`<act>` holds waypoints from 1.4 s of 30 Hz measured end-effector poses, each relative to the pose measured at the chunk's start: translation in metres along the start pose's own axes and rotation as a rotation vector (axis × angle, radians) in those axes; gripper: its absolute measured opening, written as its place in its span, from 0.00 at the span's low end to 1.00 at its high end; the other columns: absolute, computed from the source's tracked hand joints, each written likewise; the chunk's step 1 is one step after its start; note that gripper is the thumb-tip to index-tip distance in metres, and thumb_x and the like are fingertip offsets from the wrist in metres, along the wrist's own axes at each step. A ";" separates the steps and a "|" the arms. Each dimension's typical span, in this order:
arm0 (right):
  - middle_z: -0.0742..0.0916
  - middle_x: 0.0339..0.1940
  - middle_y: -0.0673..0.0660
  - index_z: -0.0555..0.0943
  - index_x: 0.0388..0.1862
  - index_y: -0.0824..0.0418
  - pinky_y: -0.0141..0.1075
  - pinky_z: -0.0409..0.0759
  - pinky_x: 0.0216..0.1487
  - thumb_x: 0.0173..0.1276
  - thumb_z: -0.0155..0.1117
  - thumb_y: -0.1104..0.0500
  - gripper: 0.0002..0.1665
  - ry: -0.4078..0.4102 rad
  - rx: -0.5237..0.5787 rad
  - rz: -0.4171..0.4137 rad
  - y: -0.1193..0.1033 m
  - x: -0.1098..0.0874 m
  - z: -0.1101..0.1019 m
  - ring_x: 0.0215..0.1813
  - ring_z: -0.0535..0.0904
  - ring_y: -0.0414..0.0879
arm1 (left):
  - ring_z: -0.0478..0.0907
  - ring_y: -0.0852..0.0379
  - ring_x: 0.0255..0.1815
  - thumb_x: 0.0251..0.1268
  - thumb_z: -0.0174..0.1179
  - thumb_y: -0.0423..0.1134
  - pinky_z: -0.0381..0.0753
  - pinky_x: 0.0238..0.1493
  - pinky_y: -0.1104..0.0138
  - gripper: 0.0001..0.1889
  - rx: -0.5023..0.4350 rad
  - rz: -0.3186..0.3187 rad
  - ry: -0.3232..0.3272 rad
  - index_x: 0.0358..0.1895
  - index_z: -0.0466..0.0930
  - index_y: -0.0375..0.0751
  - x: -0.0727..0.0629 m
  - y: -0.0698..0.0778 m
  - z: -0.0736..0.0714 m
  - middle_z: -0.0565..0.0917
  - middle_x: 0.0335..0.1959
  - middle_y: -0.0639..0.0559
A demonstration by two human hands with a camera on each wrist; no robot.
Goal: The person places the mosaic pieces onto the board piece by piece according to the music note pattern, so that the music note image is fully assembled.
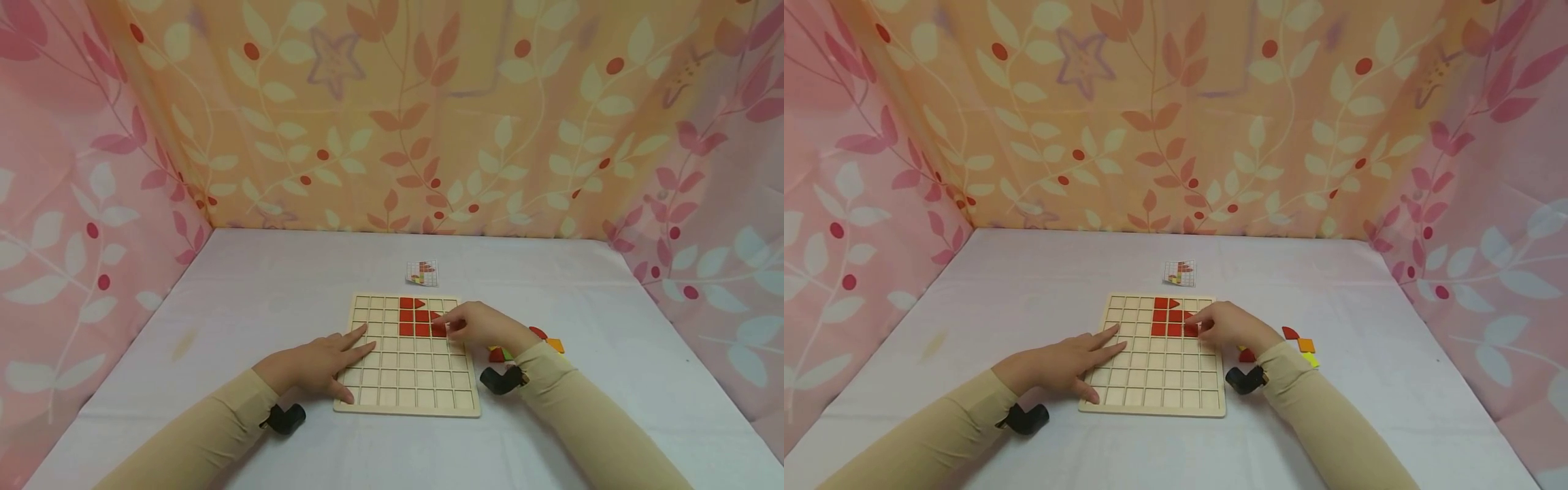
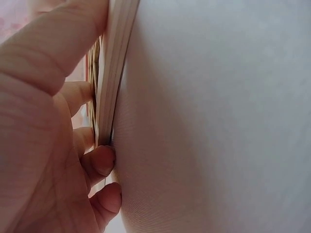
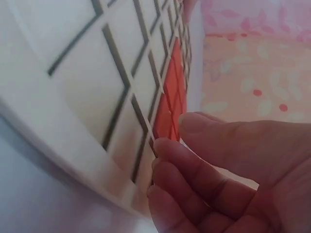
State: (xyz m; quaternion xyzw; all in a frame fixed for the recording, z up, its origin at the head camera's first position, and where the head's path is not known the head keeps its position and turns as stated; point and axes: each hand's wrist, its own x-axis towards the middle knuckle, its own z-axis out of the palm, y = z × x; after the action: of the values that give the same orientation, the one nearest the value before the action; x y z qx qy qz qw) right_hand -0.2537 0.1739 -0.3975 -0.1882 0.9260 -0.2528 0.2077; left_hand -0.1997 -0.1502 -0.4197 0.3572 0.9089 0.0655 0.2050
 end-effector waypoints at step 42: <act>0.76 0.25 0.53 0.78 0.34 0.54 0.37 0.67 0.30 0.55 0.64 0.67 0.10 0.125 -0.004 0.188 0.077 -0.037 -0.023 0.33 0.70 0.48 | 0.47 0.44 0.71 0.44 0.51 0.72 0.53 0.65 0.49 0.51 0.011 -0.013 0.006 0.72 0.40 0.61 0.001 0.001 0.000 0.33 0.74 0.53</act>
State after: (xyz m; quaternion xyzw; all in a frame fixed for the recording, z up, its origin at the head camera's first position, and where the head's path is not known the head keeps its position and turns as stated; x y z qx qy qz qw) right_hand -0.2522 0.2608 -0.4110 -0.0849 0.9512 -0.2419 0.1719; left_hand -0.1997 -0.1489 -0.4199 0.3520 0.9123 0.0603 0.2006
